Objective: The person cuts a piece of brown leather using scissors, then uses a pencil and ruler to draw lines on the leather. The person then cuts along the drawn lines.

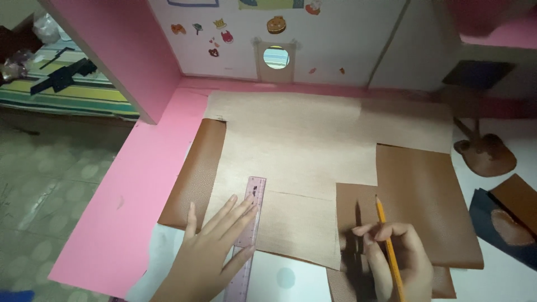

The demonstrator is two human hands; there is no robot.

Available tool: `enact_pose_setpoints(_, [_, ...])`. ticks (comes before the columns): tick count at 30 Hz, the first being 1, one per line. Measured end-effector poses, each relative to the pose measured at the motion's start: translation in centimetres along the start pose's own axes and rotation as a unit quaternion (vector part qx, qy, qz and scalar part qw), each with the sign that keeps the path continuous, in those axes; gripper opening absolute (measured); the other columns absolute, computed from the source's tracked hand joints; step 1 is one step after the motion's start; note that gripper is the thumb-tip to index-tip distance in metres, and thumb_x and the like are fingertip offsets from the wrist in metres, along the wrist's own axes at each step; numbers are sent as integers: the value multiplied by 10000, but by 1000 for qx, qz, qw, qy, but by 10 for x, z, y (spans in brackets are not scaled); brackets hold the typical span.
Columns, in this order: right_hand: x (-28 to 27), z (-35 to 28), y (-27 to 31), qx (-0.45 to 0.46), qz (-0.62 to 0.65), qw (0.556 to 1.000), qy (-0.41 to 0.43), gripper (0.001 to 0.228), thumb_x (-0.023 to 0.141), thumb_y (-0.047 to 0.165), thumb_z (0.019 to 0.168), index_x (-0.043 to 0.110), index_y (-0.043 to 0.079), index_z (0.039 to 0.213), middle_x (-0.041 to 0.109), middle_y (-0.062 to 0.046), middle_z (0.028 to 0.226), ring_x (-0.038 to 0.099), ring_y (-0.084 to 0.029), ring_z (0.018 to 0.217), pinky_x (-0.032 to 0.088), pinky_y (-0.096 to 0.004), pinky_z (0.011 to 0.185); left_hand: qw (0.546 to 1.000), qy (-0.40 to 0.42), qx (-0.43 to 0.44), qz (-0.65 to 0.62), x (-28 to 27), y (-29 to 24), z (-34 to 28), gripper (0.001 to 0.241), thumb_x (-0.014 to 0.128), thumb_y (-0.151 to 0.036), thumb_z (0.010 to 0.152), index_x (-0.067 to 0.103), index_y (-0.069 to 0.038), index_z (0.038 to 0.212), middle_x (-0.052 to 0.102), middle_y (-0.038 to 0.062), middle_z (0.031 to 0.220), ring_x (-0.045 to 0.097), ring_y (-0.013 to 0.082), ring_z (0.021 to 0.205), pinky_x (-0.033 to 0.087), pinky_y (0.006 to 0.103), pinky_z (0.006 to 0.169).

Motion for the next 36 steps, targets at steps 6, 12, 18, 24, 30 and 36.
enact_pose_setpoints(6, [0, 0, 2, 1, -28, 1000, 5, 118, 616, -14, 920, 509, 37, 919, 778, -202, 971, 535, -157, 574, 465, -251, 535, 999, -8, -3, 38, 2, -1, 2, 635, 471, -512, 1007, 391, -301, 1600, 406, -136, 1652, 282, 138, 1538, 79, 732, 1093])
enact_pose_setpoints(12, [0, 1, 1, -30, -37, 999, 6, 118, 618, -27, 929, 519, 30, 900, 766, -203, 932, 714, -214, 910, 509, -280, 972, 999, -18, -5, 51, 1, -3, 2, 609, 472, -521, 1000, 435, -309, 1569, 421, -133, 1638, 299, 143, 1532, 116, 739, 1088])
enact_pose_setpoints(18, [0, 1, 3, -40, -40, 998, 5, 140, 602, -43, 922, 504, 57, 904, 773, -181, 954, 661, -150, 793, 476, -213, 722, 998, -17, -6, 65, 0, -4, 4, 618, 483, -537, 979, 453, -310, 1552, 437, -121, 1625, 336, 156, 1512, 169, 759, 1058])
enact_pose_setpoints(24, [-1, 3, 7, 14, -111, 994, 14, 132, 616, -62, 917, 525, 30, 892, 794, -188, 949, 761, -231, 916, 540, -319, 982, 999, -17, -13, 35, -2, -4, 4, 584, 490, -515, 990, 483, -309, 1536, 436, -132, 1626, 318, 146, 1520, 130, 747, 1081])
enact_pose_setpoints(30, [1, 1, 3, -54, -44, 997, 25, 131, 615, -27, 941, 511, 49, 923, 763, -178, 955, 699, -172, 868, 501, -237, 818, 995, -37, -3, 89, -2, -5, 3, 651, 509, -576, 947, 451, -338, 1550, 437, -135, 1622, 338, 125, 1514, 170, 735, 1085])
enact_pose_setpoints(36, [3, 0, 10, -25, -56, 998, 17, 122, 606, -59, 931, 521, 28, 914, 755, -195, 934, 723, -226, 919, 519, -307, 970, 999, -17, -23, 22, -7, -6, 5, 582, 503, -551, 984, 510, -305, 1512, 470, -114, 1600, 345, 154, 1504, 148, 753, 1078])
Point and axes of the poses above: each hand's wrist, its own z-axis towards the middle knuckle, its own x-axis out of the palm, y = z × x, the point moved 7 cm from there along z, towards the middle knuckle
